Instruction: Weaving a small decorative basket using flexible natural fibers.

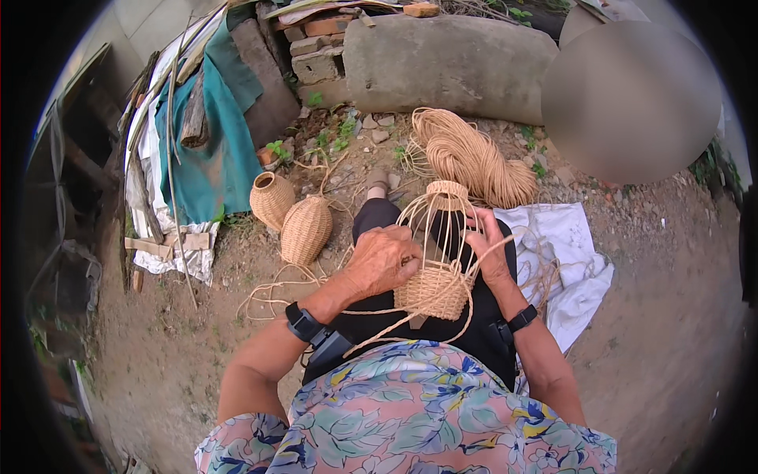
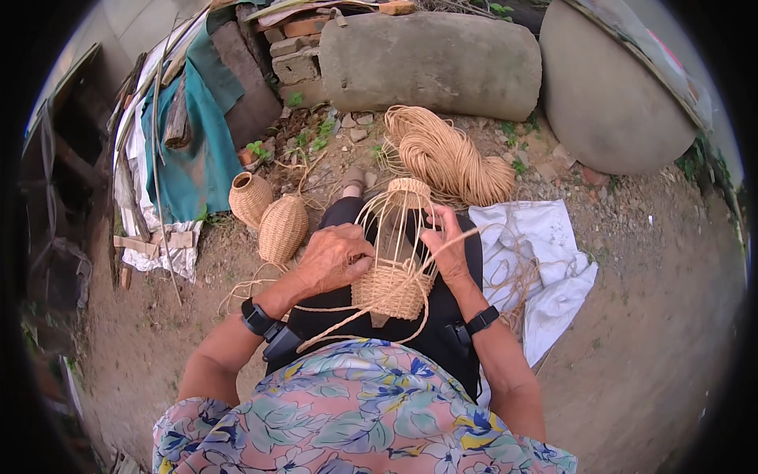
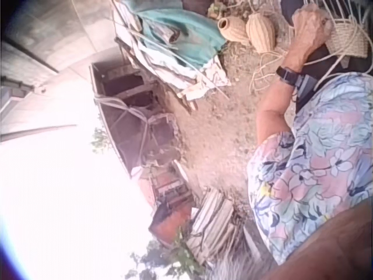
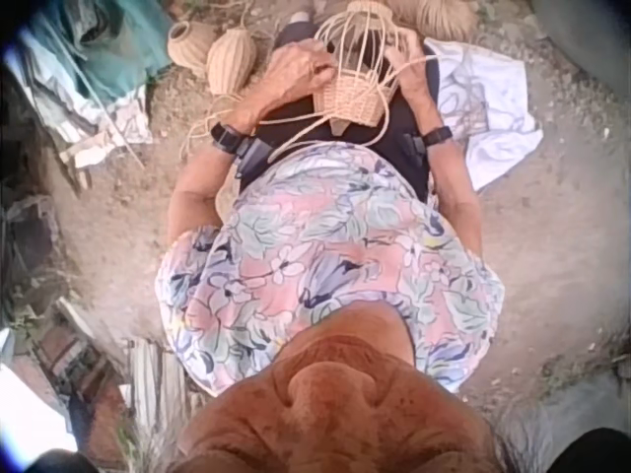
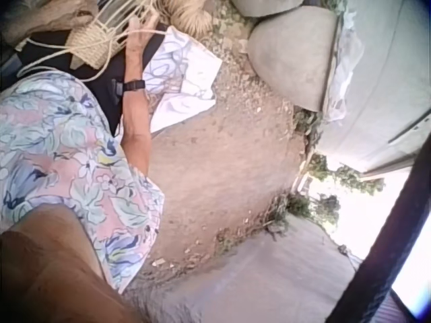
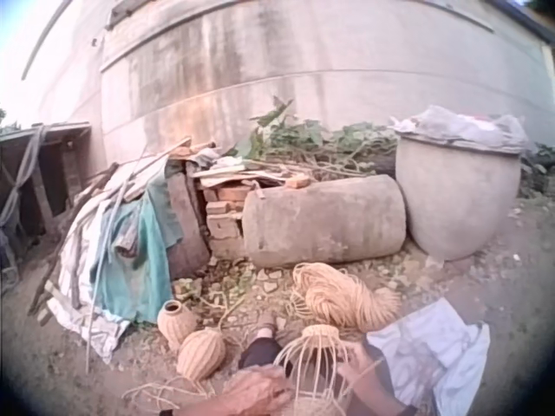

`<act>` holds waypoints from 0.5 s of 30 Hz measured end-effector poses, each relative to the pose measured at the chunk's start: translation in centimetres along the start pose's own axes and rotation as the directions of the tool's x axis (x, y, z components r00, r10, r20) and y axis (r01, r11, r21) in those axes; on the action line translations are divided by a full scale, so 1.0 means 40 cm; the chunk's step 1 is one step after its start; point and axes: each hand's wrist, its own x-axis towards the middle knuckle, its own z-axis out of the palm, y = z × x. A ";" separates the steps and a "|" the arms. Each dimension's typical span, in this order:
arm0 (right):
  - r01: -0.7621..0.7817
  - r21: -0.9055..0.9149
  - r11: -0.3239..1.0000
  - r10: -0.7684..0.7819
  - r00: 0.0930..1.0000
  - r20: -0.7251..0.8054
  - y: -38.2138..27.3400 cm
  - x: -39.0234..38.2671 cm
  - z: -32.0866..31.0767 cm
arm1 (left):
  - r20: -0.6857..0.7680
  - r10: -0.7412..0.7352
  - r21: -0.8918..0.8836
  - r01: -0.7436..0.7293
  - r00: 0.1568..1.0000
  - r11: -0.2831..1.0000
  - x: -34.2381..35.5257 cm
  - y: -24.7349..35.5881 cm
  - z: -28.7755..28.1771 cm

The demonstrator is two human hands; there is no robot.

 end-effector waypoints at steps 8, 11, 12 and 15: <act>-0.061 -0.053 0.997 0.061 0.998 -0.005 -0.018 -0.002 -0.020 | -0.421 -0.449 0.443 0.611 0.788 0.656 -0.245 -0.361 -0.170; -0.065 0.006 0.998 0.065 0.998 -0.018 -0.043 -0.008 -0.017 | -0.551 -0.708 0.518 0.846 0.441 0.124 -0.607 -0.570 -0.354; -0.040 -0.052 0.998 0.038 0.999 -0.028 -0.035 -0.006 -0.018 | -0.618 -0.730 0.428 0.904 0.291 -0.001 -0.704 -0.591 -0.389; -0.062 -0.025 0.998 0.062 0.998 0.026 -0.039 0.009 0.015 | -0.607 -0.762 0.473 0.873 0.225 -0.119 -1.024 -0.662 -0.470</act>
